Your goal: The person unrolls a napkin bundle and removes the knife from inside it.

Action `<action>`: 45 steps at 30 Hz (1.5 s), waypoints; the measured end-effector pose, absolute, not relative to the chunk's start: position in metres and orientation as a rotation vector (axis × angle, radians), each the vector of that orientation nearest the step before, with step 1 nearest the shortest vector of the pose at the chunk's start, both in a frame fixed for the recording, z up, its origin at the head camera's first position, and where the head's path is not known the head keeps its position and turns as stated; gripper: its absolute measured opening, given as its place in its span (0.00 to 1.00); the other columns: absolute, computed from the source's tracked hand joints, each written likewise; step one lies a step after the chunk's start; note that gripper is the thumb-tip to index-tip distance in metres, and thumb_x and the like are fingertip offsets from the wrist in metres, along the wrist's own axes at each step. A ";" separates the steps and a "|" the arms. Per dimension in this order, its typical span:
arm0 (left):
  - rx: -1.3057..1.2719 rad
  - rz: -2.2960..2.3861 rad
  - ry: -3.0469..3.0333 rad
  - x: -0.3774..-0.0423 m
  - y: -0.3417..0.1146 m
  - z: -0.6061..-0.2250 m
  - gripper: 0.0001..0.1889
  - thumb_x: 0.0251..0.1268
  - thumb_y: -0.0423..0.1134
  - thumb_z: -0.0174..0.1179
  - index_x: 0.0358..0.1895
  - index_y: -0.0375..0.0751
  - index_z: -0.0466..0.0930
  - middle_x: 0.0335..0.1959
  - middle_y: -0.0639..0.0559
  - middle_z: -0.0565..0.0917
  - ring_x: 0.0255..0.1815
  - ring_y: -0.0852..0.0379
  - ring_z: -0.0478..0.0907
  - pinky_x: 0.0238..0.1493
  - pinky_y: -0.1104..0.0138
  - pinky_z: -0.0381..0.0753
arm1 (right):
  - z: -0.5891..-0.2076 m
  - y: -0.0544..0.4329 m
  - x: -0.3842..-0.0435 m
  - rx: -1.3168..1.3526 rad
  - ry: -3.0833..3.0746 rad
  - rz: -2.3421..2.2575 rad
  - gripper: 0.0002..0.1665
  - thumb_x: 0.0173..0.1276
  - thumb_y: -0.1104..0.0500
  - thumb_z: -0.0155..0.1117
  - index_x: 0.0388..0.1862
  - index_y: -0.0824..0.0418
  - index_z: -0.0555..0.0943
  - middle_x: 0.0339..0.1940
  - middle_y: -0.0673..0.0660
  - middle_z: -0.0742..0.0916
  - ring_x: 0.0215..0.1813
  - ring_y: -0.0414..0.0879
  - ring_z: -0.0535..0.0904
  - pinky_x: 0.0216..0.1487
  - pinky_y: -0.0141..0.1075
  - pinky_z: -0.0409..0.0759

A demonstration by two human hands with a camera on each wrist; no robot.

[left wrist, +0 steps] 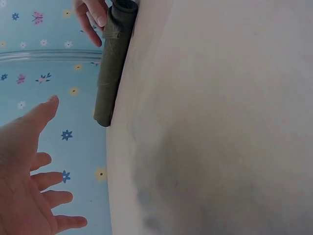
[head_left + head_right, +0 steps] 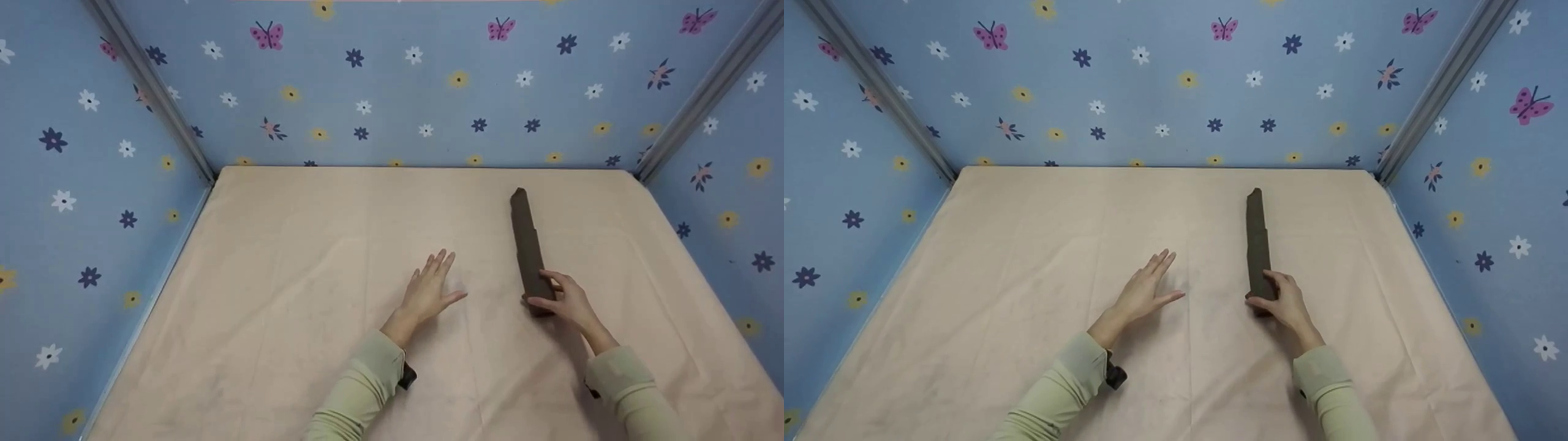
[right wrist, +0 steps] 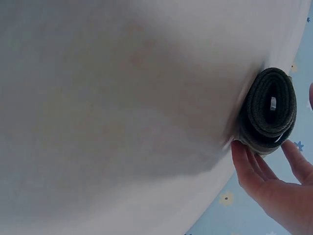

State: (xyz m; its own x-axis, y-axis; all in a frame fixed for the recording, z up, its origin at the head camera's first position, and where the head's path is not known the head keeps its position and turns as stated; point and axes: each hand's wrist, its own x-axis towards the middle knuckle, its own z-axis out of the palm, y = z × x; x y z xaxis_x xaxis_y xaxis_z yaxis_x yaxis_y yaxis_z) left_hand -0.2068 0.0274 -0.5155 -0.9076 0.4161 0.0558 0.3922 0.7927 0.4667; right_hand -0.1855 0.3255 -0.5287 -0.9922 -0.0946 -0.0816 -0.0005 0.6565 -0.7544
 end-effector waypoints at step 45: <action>0.856 0.547 2.828 -0.210 0.115 -0.526 0.38 0.55 0.60 0.54 0.67 0.49 0.55 0.65 0.50 0.61 0.64 0.53 0.59 0.55 0.62 0.67 | -0.543 0.344 -0.189 0.045 2.657 -1.477 0.42 0.54 0.49 0.66 0.64 0.62 0.61 0.60 0.67 0.67 0.56 0.63 0.67 0.47 0.49 0.72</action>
State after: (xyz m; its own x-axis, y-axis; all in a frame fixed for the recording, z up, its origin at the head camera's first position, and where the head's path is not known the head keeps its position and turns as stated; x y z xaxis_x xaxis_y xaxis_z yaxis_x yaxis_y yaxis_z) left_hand -0.2104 0.1145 -0.5262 -0.8290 0.5587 -0.0250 0.5090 0.7724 0.3799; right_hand -0.1886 0.3441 -0.5425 -0.9944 -0.0236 -0.1027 0.0748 0.5285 -0.8456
